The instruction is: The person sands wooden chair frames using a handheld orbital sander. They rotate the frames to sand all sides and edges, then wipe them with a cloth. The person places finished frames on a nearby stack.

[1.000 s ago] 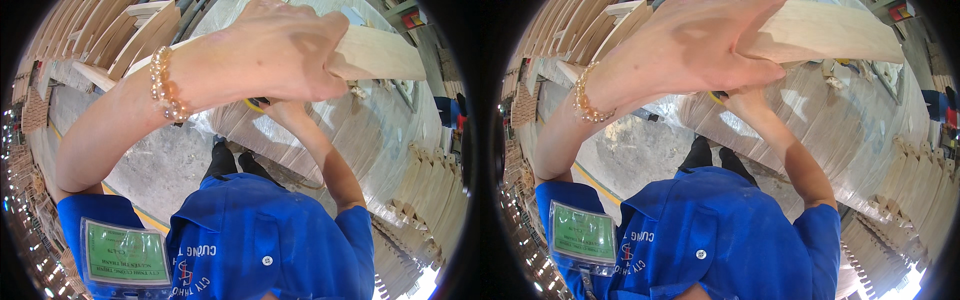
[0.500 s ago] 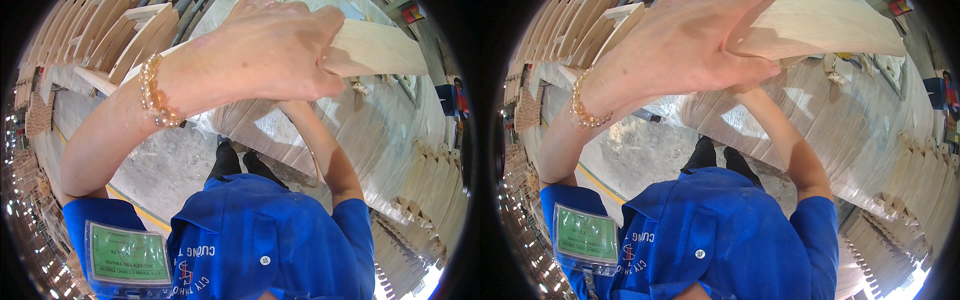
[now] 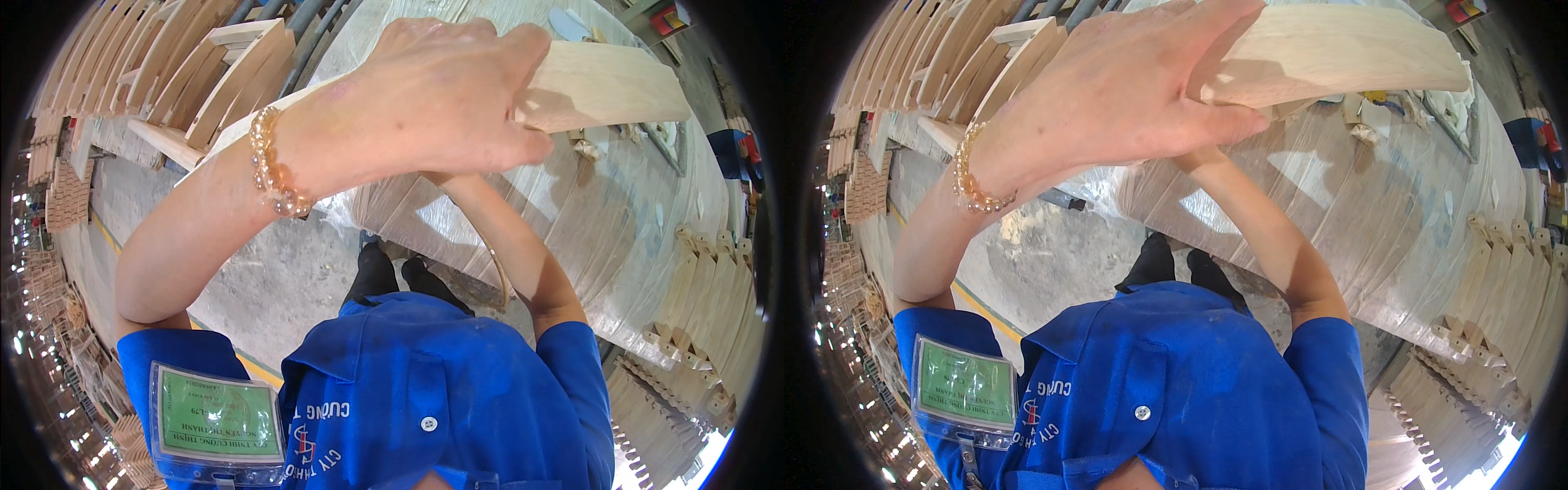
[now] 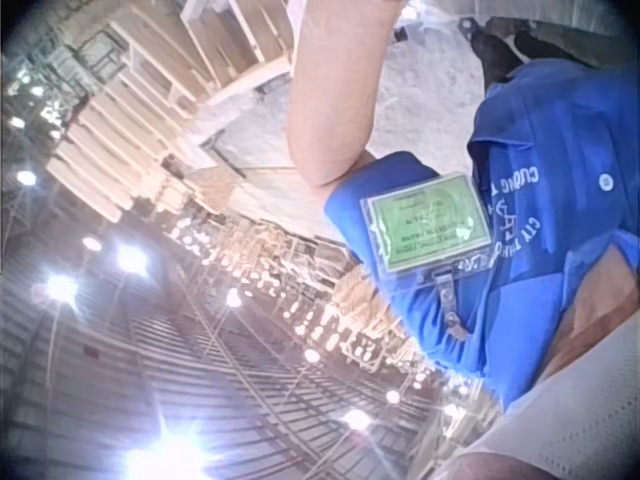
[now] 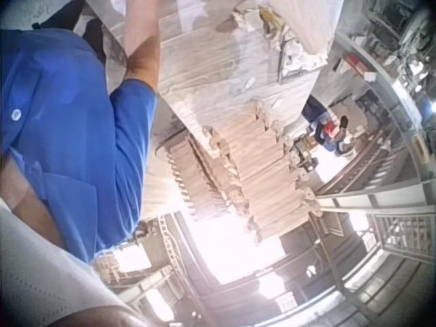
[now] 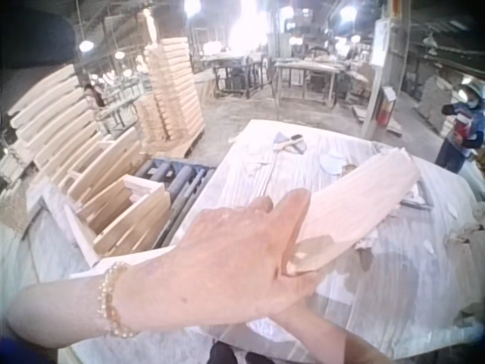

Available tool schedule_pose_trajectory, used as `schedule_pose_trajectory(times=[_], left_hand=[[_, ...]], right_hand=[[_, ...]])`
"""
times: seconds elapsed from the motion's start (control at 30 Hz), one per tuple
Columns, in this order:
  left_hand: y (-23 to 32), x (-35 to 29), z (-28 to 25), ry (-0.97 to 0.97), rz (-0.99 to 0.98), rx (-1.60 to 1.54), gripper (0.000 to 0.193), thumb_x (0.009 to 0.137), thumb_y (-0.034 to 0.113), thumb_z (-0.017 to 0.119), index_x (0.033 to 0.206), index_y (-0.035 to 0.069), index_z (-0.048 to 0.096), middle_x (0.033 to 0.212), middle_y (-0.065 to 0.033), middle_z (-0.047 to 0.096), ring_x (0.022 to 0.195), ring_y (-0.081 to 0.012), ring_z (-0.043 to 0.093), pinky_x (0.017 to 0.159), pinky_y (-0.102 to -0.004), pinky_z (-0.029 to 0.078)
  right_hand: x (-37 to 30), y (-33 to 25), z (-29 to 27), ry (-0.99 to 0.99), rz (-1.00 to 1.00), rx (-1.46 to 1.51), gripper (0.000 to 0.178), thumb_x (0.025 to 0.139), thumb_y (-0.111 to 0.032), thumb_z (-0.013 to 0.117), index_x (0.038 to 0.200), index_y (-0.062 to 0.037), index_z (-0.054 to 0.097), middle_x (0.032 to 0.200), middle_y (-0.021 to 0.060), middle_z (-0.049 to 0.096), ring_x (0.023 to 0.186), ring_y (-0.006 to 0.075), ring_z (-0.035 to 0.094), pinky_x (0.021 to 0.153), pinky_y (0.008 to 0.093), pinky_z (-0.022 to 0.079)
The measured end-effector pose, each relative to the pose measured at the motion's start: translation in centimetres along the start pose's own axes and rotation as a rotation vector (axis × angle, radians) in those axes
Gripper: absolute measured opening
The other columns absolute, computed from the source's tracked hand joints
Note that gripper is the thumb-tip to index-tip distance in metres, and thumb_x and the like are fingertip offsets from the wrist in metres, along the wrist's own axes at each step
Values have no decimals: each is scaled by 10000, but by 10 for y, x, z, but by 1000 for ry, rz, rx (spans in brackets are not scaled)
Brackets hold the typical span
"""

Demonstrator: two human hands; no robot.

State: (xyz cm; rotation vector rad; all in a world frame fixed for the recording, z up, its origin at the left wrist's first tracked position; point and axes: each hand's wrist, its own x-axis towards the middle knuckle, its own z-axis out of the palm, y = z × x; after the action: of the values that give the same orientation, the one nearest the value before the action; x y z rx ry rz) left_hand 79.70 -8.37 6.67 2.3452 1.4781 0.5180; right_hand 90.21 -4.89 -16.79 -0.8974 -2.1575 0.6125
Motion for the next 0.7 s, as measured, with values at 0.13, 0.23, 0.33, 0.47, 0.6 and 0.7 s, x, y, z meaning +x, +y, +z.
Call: schedule_pose_trajectory(times=[0.13,0.23,0.33,0.47,0.6,0.7], left_hand=[[0,-2,3,47,18,10,463,767,378,647,1042,10,601,878,-248,681,853,-416,688,789,-478,520],[7,-1,-2,34,15,15,465,765,371,649,1050,7,595,873,-251,677,841,-420,684,779,-484,516],[22,-14,-12,-46,48,95,516,872,423,583,1094,-38,516,863,-262,634,767,-354,661,700,-434,519],[23,-13,-16,-132,19,44,546,894,442,576,1138,-40,501,906,-262,628,817,-351,659,748,-442,519],[17,-9,0,46,27,22,473,766,363,648,1072,10,579,890,-251,664,855,-420,667,787,-489,501],[13,-11,7,47,15,13,479,768,371,649,1079,15,566,891,-238,655,871,-415,654,790,-485,494]], right_hand=[[0,-1,0,-1,8,-5,401,753,-171,766,1118,-46,658,1086,182,655,1073,375,593,896,466,481],[0,-3,-1,5,14,-9,405,751,-170,765,1121,-48,656,1086,183,654,1069,377,594,890,469,483],[-2,-5,-4,-4,38,-25,409,749,-170,765,1124,-50,654,1086,184,654,1065,379,595,883,473,484],[-20,-13,-11,-36,81,-75,414,746,-169,764,1128,-53,652,1085,185,653,1060,381,596,875,477,486],[-51,-33,-13,-114,119,-114,420,744,-168,763,1132,-56,649,1085,186,652,1054,384,597,867,481,489],[-70,-47,-10,-187,129,-130,424,741,-167,762,1135,-59,647,1085,187,651,1051,386,598,861,485,490]])
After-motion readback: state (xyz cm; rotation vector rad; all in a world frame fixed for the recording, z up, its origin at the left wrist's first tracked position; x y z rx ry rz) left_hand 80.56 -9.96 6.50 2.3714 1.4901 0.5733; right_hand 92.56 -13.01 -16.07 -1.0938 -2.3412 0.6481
